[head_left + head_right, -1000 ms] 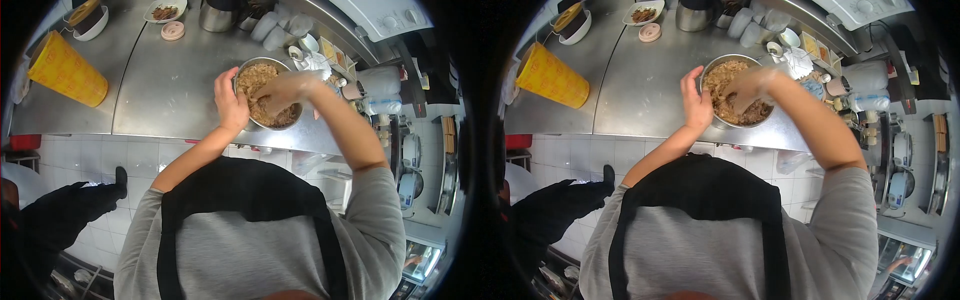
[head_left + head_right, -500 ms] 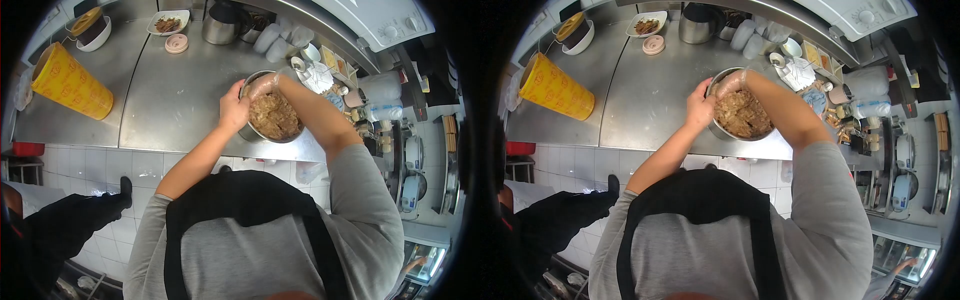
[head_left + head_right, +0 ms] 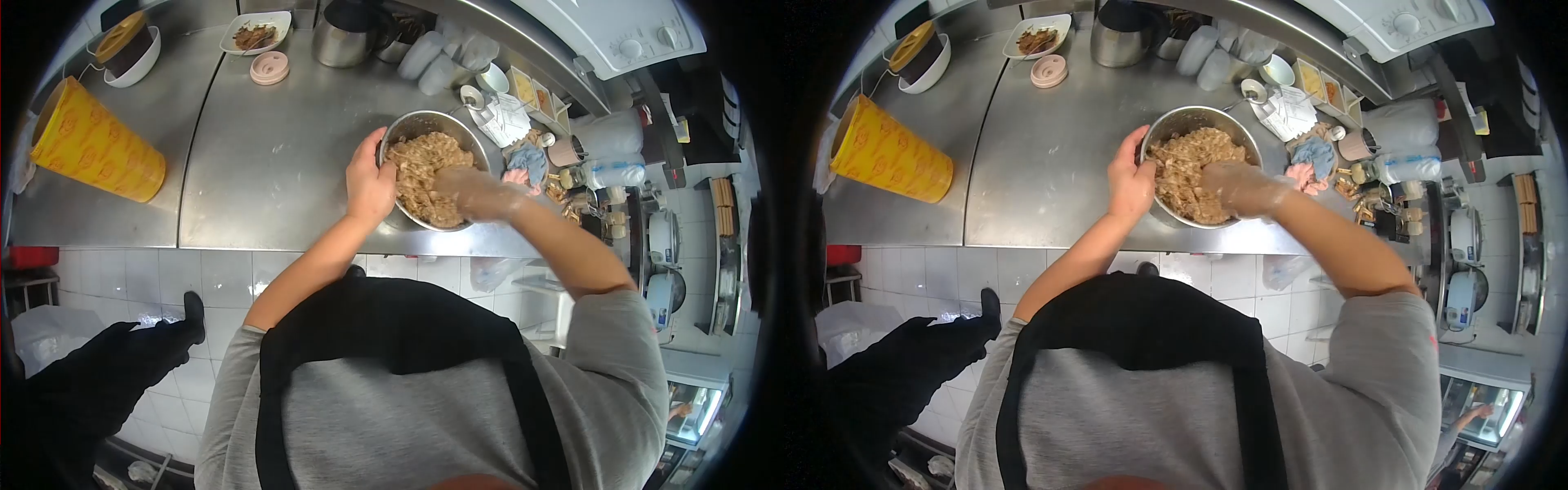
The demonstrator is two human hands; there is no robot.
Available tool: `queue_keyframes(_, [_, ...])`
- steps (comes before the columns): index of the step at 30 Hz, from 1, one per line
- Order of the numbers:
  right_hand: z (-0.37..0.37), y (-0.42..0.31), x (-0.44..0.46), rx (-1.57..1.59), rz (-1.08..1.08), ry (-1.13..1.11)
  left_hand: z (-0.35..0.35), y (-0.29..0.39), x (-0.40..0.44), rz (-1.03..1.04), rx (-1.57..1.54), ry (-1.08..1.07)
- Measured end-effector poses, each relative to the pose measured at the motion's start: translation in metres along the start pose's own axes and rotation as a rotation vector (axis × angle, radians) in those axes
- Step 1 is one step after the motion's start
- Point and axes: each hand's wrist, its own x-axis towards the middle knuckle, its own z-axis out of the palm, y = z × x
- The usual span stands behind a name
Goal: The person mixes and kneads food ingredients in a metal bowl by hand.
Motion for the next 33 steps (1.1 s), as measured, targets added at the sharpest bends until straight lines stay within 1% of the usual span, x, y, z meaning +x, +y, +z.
queue_keyframes(1, [0.005,-0.003,0.021,-0.019,0.215,-0.197,-0.001,0.002,-0.002,0.026,0.001,-0.007])
queue_keyframes(4, [-0.007,-0.022,0.064,-0.1,0.607,-0.524,-0.001,0.016,-0.011,0.028,0.098,0.004])
queue_keyframes(10, [-0.021,-0.018,0.077,-0.15,0.467,-0.643,0.002,0.023,-0.014,0.018,0.126,0.062])
queue_keyframes(13, [-0.052,-0.027,0.058,-0.262,0.204,-0.634,0.005,0.012,-0.012,0.023,0.019,0.061])
queue_keyframes(15, [-0.095,-0.04,0.035,-0.077,0.142,-0.524,0.004,0.014,-0.01,0.065,0.06,0.071])
queue_keyframes(16, [-0.104,-0.034,0.027,0.041,0.146,-0.46,0.004,0.016,-0.011,0.082,0.079,0.074])
queue_keyframes(18, [-0.121,-0.008,0.019,0.276,0.154,-0.33,-0.003,0.026,-0.012,0.363,0.268,0.084])
queue_keyframes(19, [-0.12,0.013,0.024,0.198,0.005,-0.298,-0.008,0.032,-0.012,0.505,0.364,0.092])
queue_keyframes(20, [-0.109,0.039,0.033,0.119,-0.144,-0.266,-0.016,0.037,-0.017,0.627,0.406,-0.025])
queue_keyframes(22, [-0.092,0.046,0.047,0.099,-0.067,-0.241,-0.032,0.045,-0.032,0.869,0.489,-0.257])
queue_keyframes(24, [-0.073,0.032,0.075,0.212,0.376,-0.25,-0.026,0.038,-0.043,0.954,0.486,-0.409])
queue_keyframes(25, [-0.07,0.025,0.089,0.241,0.363,-0.272,-0.022,0.031,-0.044,0.997,0.486,-0.487])
queue_keyframes(26, [-0.066,0.019,0.104,0.273,0.35,-0.298,-0.019,0.023,-0.044,1.013,0.51,-0.477])
queue_keyframes(28, [-0.037,0.019,0.139,0.103,0.185,-0.463,-0.016,0.012,-0.042,1.046,0.562,-0.461])
queue_keyframes(29, [-0.03,0.015,0.148,-0.049,0.201,-0.502,-0.015,0.009,-0.038,1.113,0.569,-0.411])
queue_keyframes(30, [-0.028,0.006,0.155,-0.122,0.204,-0.55,-0.014,0.008,-0.038,1.125,0.588,-0.392])
queue_keyframes(33, [-0.028,-0.007,0.164,-0.196,0.141,-0.671,-0.011,0.005,-0.043,1.123,0.623,-0.338])
